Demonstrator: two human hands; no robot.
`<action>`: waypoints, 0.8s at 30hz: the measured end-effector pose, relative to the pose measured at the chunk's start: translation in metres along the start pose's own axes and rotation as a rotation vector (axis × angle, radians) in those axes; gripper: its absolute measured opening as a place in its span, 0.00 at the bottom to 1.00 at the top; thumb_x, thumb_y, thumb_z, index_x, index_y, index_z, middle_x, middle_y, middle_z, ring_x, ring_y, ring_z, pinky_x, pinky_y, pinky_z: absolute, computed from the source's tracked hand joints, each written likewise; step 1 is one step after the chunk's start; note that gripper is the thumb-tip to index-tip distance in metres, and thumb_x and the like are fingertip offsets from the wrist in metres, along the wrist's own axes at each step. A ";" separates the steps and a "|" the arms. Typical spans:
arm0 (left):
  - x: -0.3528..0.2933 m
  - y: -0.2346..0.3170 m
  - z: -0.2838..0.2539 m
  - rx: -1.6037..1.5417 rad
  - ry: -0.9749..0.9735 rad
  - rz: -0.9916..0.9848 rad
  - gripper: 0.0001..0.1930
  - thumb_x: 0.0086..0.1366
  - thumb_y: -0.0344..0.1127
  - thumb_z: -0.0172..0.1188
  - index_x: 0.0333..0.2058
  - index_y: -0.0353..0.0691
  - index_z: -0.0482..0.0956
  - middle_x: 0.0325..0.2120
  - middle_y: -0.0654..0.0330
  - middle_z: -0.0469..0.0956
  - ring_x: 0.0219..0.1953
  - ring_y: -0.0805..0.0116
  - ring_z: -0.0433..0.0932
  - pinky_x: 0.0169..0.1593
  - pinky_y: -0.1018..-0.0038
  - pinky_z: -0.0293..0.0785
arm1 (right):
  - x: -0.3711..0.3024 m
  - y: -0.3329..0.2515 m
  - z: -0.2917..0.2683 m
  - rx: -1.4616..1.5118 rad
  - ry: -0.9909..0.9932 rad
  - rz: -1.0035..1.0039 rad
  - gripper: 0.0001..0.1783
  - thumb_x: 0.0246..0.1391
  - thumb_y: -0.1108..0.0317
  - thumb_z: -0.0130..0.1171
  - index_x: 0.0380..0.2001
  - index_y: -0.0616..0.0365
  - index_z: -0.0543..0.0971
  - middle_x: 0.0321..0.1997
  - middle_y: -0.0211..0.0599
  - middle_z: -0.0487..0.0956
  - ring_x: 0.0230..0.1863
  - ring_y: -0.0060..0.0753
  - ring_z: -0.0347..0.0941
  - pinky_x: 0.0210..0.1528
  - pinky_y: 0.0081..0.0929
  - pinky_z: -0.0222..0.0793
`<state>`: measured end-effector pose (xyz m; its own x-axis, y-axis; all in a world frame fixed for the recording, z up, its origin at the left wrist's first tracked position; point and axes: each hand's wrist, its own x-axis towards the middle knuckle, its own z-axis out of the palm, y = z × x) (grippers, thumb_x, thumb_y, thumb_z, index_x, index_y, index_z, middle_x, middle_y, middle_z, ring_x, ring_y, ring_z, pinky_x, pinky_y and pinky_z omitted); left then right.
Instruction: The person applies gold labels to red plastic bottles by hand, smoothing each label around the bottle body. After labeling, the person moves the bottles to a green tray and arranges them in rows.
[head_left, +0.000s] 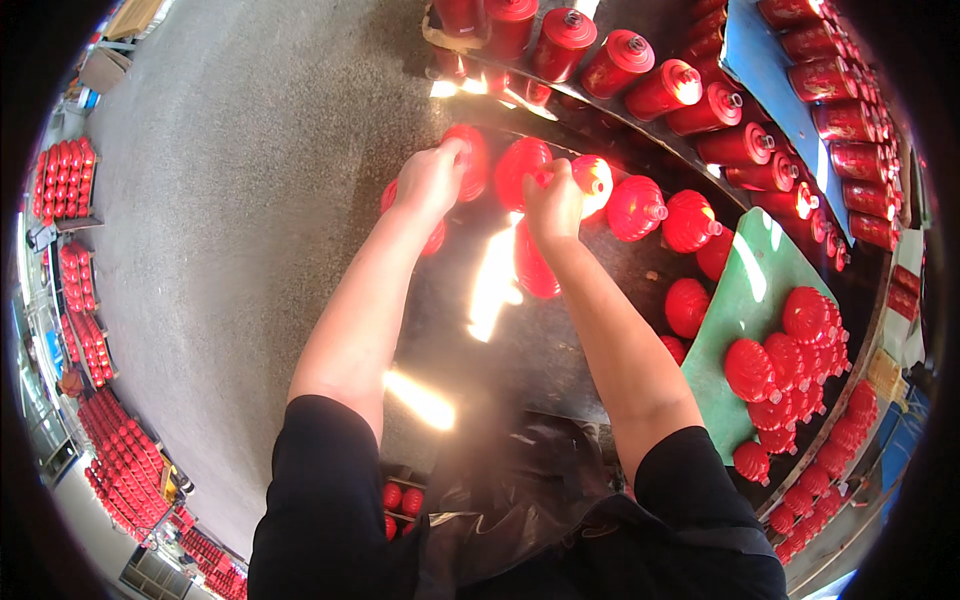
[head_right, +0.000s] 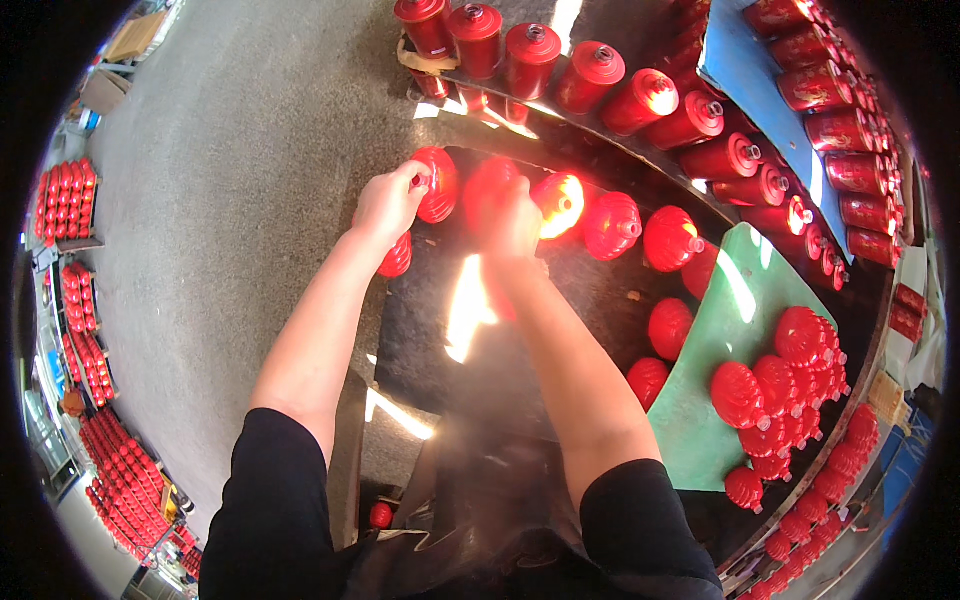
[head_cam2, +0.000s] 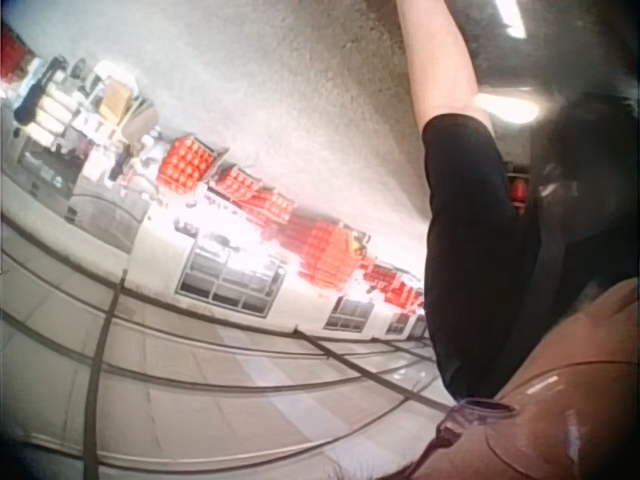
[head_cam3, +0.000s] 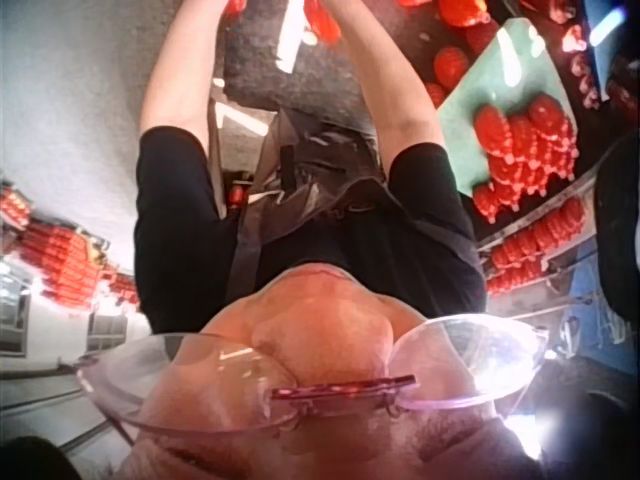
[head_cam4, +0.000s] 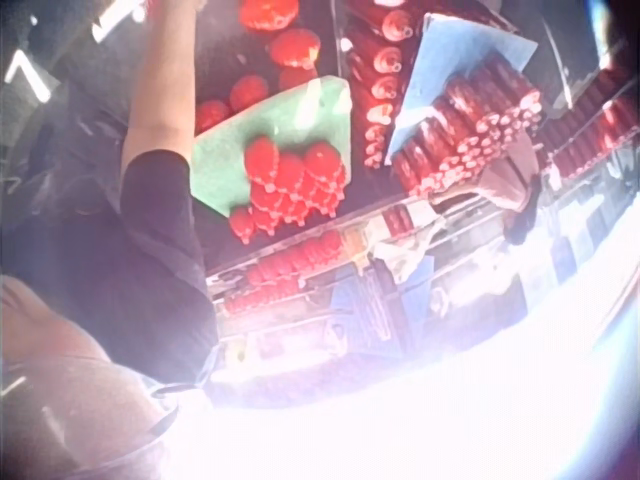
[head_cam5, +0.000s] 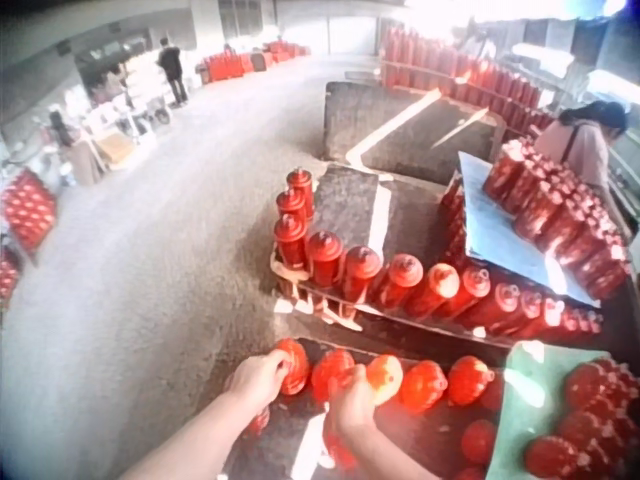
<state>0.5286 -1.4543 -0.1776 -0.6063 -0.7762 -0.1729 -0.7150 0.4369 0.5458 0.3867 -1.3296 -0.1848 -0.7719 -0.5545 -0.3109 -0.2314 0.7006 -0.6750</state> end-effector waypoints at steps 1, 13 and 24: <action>0.004 -0.002 0.003 -0.001 -0.003 0.007 0.10 0.67 0.34 0.64 0.46 0.45 0.81 0.36 0.43 0.84 0.41 0.42 0.83 0.45 0.54 0.77 | 0.006 0.000 0.007 -0.042 0.025 0.033 0.19 0.55 0.61 0.67 0.44 0.63 0.78 0.36 0.61 0.84 0.43 0.60 0.83 0.49 0.45 0.76; 0.016 -0.025 0.022 -0.019 -0.016 0.067 0.16 0.67 0.35 0.64 0.53 0.49 0.81 0.32 0.47 0.84 0.36 0.47 0.84 0.43 0.58 0.78 | -0.001 0.024 0.032 0.334 0.159 0.050 0.14 0.61 0.64 0.64 0.43 0.64 0.78 0.35 0.48 0.86 0.40 0.39 0.84 0.46 0.34 0.77; -0.040 -0.039 0.038 -0.489 0.060 0.021 0.16 0.72 0.41 0.58 0.55 0.50 0.81 0.35 0.48 0.85 0.36 0.50 0.86 0.41 0.61 0.80 | -0.061 0.062 0.036 0.187 0.018 -0.349 0.08 0.52 0.71 0.69 0.36 0.59 0.81 0.43 0.42 0.82 0.44 0.40 0.79 0.45 0.35 0.75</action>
<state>0.5671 -1.4225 -0.2231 -0.5873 -0.8008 -0.1178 -0.4471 0.1996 0.8720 0.4408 -1.2685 -0.2315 -0.6766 -0.7357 -0.0306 -0.3713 0.3767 -0.8487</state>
